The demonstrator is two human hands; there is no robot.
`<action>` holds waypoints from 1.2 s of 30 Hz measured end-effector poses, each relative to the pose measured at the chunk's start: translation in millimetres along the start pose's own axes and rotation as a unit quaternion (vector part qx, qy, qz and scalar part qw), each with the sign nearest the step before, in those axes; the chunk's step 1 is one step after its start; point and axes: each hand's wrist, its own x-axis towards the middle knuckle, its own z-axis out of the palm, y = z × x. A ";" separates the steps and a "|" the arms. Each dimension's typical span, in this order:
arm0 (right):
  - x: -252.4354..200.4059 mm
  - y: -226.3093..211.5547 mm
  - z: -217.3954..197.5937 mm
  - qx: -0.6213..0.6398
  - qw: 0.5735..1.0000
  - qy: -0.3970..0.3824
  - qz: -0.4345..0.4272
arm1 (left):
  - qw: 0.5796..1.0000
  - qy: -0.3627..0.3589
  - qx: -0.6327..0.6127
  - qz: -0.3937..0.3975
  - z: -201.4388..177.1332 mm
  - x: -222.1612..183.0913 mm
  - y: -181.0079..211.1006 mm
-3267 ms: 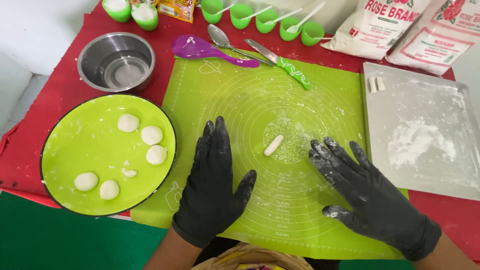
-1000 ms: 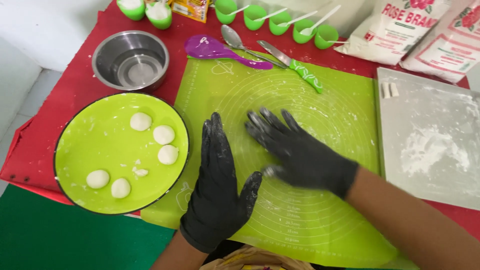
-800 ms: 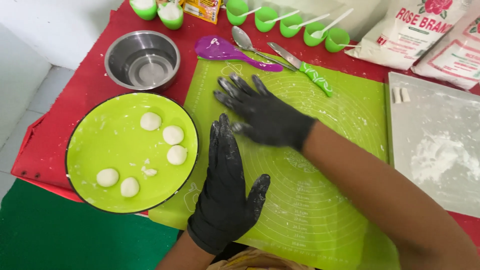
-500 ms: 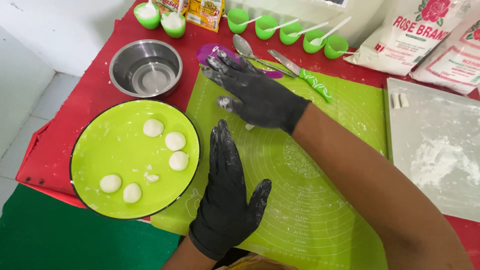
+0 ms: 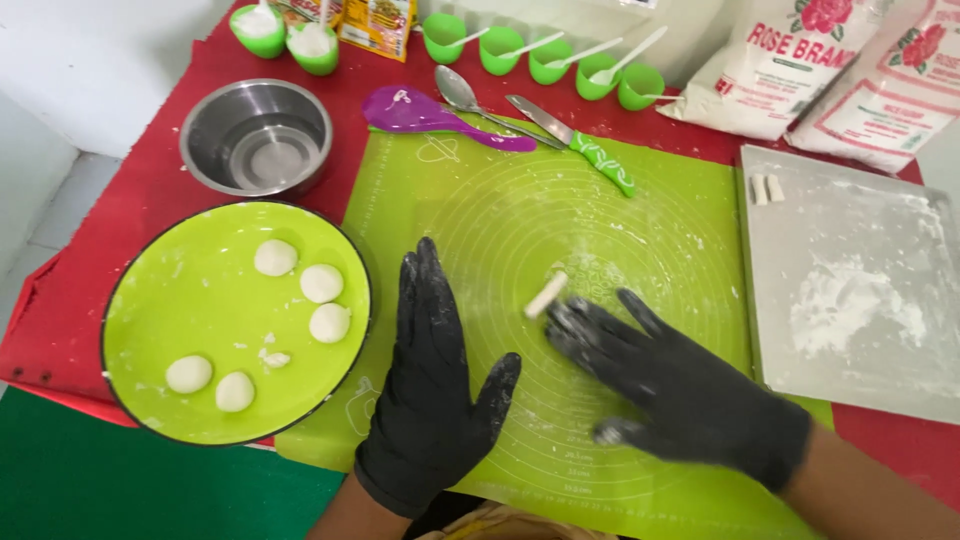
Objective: Shaping dough into small balls and long strips, then cutting the strips into small pieces.
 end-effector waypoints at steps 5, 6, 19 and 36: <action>-45.7 -22.7 -16.5 0.026 0.998 0.029 0.049 | 1.000 0.000 0.018 0.005 3.8 -1.5 -0.4; -51.9 -26.1 -16.6 0.011 0.997 0.036 0.064 | 1.000 0.000 0.023 0.004 3.9 -1.4 -0.8; 59.4 16.6 22.6 0.075 0.995 -0.003 0.066 | 1.000 0.008 -0.010 -0.004 1.3 -0.9 -2.1; 133.4 50.6 21.9 0.083 0.996 -0.008 0.022 | 0.997 0.040 -0.065 -0.007 -1.4 -2.3 -1.5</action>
